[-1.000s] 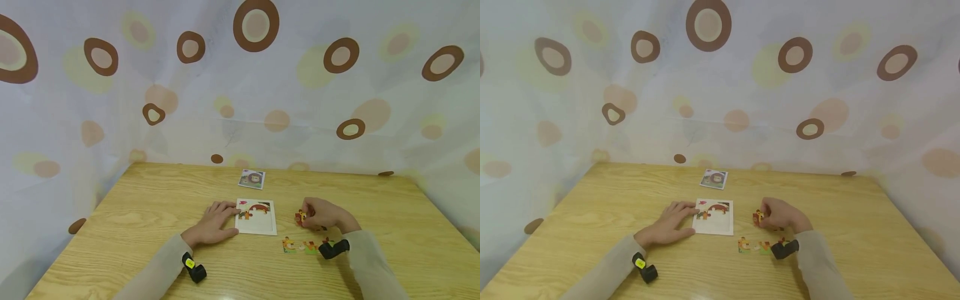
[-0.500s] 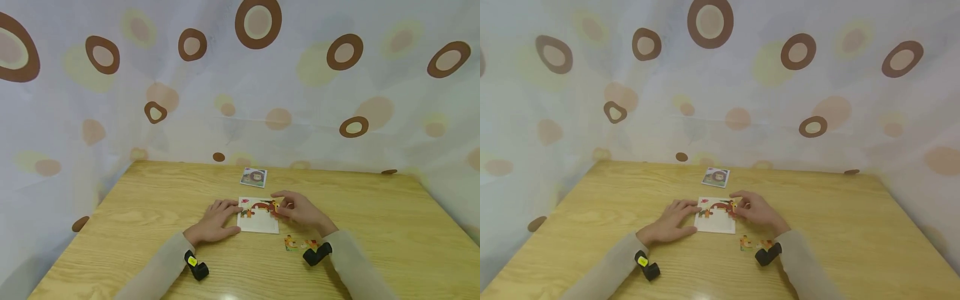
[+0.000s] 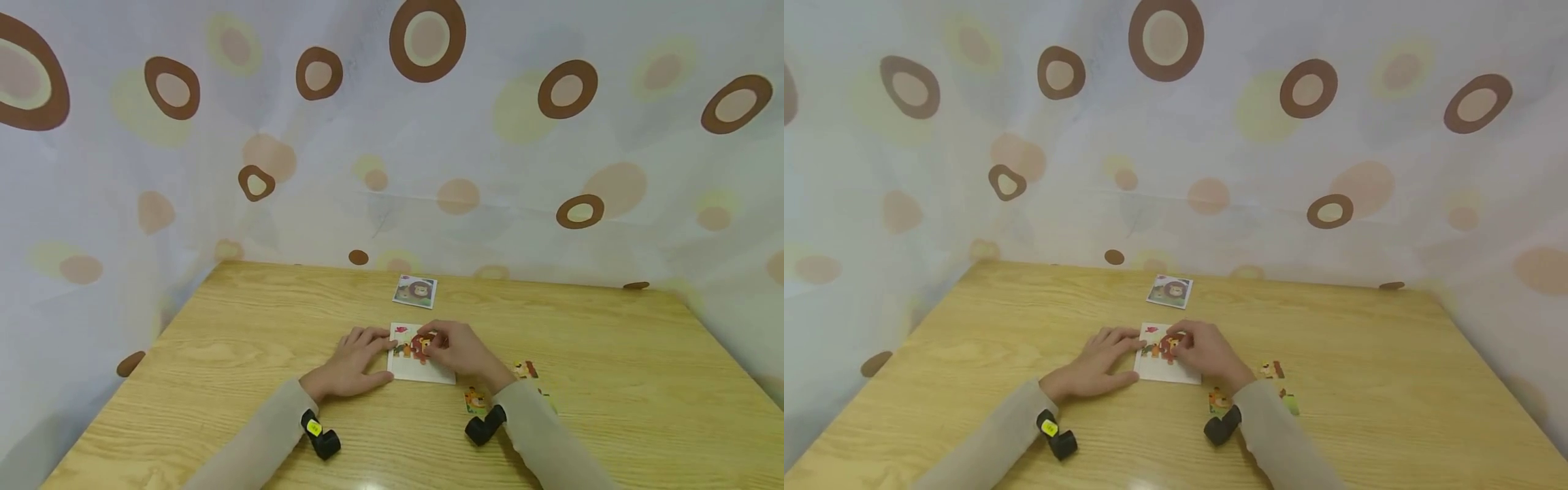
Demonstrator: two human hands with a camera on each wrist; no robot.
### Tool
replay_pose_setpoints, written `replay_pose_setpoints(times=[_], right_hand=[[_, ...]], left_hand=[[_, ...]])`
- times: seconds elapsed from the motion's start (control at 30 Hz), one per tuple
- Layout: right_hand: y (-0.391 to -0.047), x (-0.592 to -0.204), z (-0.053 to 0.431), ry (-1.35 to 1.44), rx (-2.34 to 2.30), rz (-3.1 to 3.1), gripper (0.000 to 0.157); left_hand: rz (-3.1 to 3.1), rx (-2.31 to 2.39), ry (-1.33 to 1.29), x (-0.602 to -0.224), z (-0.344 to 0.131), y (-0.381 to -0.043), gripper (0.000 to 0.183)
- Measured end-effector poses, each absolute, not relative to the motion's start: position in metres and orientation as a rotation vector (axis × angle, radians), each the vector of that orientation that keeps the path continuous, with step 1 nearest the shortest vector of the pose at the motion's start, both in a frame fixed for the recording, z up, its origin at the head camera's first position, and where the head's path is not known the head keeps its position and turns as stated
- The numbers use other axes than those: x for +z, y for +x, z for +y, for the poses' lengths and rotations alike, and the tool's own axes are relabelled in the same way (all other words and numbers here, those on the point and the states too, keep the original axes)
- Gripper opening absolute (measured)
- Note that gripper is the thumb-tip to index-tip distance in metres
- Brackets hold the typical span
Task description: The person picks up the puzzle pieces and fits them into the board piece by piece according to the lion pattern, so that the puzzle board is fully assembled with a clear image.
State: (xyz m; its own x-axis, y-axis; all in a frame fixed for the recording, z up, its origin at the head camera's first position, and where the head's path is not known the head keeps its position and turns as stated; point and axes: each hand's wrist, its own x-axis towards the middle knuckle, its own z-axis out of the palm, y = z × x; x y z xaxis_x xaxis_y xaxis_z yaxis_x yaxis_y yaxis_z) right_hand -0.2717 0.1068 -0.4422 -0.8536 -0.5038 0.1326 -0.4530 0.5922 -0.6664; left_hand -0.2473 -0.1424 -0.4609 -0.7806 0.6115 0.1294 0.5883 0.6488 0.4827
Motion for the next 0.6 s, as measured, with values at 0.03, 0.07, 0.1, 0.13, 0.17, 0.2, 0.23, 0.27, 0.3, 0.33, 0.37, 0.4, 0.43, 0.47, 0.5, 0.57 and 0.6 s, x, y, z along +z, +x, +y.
replay_pose_setpoints(times=[0.03,0.07,0.1,0.13,0.17,0.2,0.23,0.27,0.3,0.33,0.37,0.4,0.43,0.47,0.5,0.57,0.6], right_hand=[[-0.271,-0.443,0.104,-0.81,-1.108,2.758,0.023],[-0.271,-0.443,0.101,-0.799,-1.1,2.775,0.023],[-0.27,-0.444,0.097,-0.778,-1.094,2.79,0.022],[-0.269,-0.445,0.096,-0.75,-1.077,2.809,0.021],[-0.268,-0.445,0.095,-0.725,-1.068,2.819,0.02],[-0.268,-0.446,0.094,-0.71,-1.058,2.831,0.019],[-0.267,-0.447,0.093,-0.695,-1.049,2.84,0.019],[-0.266,-0.447,0.092,-0.678,-1.042,2.848,0.018],[-0.266,-0.447,0.091,-0.662,-1.041,2.855,0.017],[-0.265,-0.447,0.091,-0.658,-1.034,2.867,0.016],[-0.265,-0.447,0.091,-0.665,-1.025,2.879,0.015],[-0.264,-0.447,0.09,-0.673,-1.017,2.891,0.014],[-0.264,-0.446,0.09,-0.683,-1.008,2.903,0.013],[-0.264,-0.446,0.09,-0.699,-0.995,2.915,0.012],[-0.264,-0.445,0.089,-0.725,-0.976,2.929,0.012],[-0.265,-0.445,0.088,-0.758,-0.934,2.94,0.011],[-0.265,-0.444,0.088,-0.761,-0.918,2.941,0.011]], left_hand=[[2.812,0.787,1.023,-0.46,-0.144,-0.247,0.054],[2.812,0.779,1.024,-0.46,-0.145,-0.248,0.054],[2.812,0.767,1.023,-0.459,-0.147,-0.248,0.055],[2.809,0.771,1.021,-0.46,-0.146,-0.247,0.055],[2.809,0.771,1.019,-0.461,-0.145,-0.247,0.055],[2.809,0.775,1.014,-0.461,-0.145,-0.247,0.055],[2.809,0.778,1.01,-0.461,-0.145,-0.246,0.055],[2.808,0.78,1.009,-0.462,-0.145,-0.246,0.055],[2.808,0.779,1.007,-0.462,-0.145,-0.246,0.055],[2.806,0.779,1.008,-0.462,-0.145,-0.246,0.055],[2.807,0.772,1.011,-0.462,-0.145,-0.246,0.055],[2.809,0.765,1.015,-0.462,-0.145,-0.246,0.055],[2.811,0.758,1.018,-0.463,-0.144,-0.246,0.055],[2.813,0.755,1.022,-0.463,-0.144,-0.246,0.055],[2.814,0.754,1.025,-0.462,-0.144,-0.246,0.055],[2.815,0.76,1.028,-0.461,-0.144,-0.246,0.055],[2.813,0.765,1.029,-0.461,-0.144,-0.246,0.055]])
